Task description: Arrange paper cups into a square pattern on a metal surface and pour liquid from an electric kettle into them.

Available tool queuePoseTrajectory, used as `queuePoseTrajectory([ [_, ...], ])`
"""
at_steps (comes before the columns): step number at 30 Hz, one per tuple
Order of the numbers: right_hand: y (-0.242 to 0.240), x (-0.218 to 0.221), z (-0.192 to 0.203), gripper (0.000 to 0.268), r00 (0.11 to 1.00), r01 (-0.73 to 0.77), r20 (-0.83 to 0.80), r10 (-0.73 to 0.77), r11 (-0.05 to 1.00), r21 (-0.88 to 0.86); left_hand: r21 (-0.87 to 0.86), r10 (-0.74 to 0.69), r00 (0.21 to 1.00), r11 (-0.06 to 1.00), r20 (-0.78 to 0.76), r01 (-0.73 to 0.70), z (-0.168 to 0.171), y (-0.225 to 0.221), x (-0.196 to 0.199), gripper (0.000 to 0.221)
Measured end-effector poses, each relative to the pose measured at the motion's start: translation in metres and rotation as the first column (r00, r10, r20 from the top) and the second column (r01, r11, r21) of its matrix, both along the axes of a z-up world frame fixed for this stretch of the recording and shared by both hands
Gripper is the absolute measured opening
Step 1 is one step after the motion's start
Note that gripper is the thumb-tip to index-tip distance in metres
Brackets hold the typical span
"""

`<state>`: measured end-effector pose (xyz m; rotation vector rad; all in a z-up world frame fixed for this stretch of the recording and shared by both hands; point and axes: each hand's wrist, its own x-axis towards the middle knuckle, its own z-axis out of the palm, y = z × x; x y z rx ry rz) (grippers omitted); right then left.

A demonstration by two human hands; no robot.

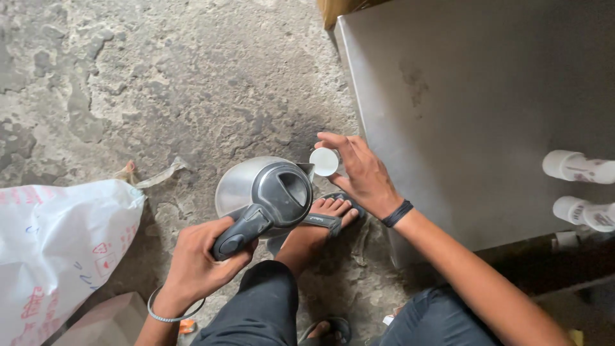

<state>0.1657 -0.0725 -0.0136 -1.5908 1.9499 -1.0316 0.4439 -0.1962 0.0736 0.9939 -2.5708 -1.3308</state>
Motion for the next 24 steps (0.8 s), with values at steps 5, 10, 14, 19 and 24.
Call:
queuePoseTrajectory([
  [5, -0.018, 0.009, -0.013, 0.074, 0.999, -0.043, 0.018, 0.042, 0.999, 0.02, -0.012, 0.067, 0.993, 0.998, 0.098, -0.066, -0.001, -0.002, 0.008, 0.024],
  [10, -0.026, 0.012, -0.016, 0.077, 0.997, -0.077, 0.014, 0.077, 0.997, 0.003, -0.004, 0.084, 0.991, 0.996, 0.101, -0.084, -0.005, -0.004, 0.012, 0.023],
  [14, -0.028, 0.011, -0.014, 0.076, 0.998, -0.055, 0.032, 0.055, 0.998, 0.021, 0.034, 0.105, 0.984, 0.993, 0.147, -0.111, -0.008, -0.004, 0.011, 0.024],
  [19, -0.026, 0.006, -0.01, 0.075, 0.995, -0.02, 0.097, 0.022, 1.0, -0.024, 0.079, 0.113, 0.989, 0.99, 0.094, -0.121, -0.018, -0.005, 0.01, 0.022],
  [24, -0.024, -0.009, 0.002, 0.071, 0.975, 0.029, 0.221, -0.012, 0.997, -0.076, 0.158, 0.146, 0.989, 0.976, 0.021, -0.148, -0.044, -0.005, 0.018, 0.022],
])
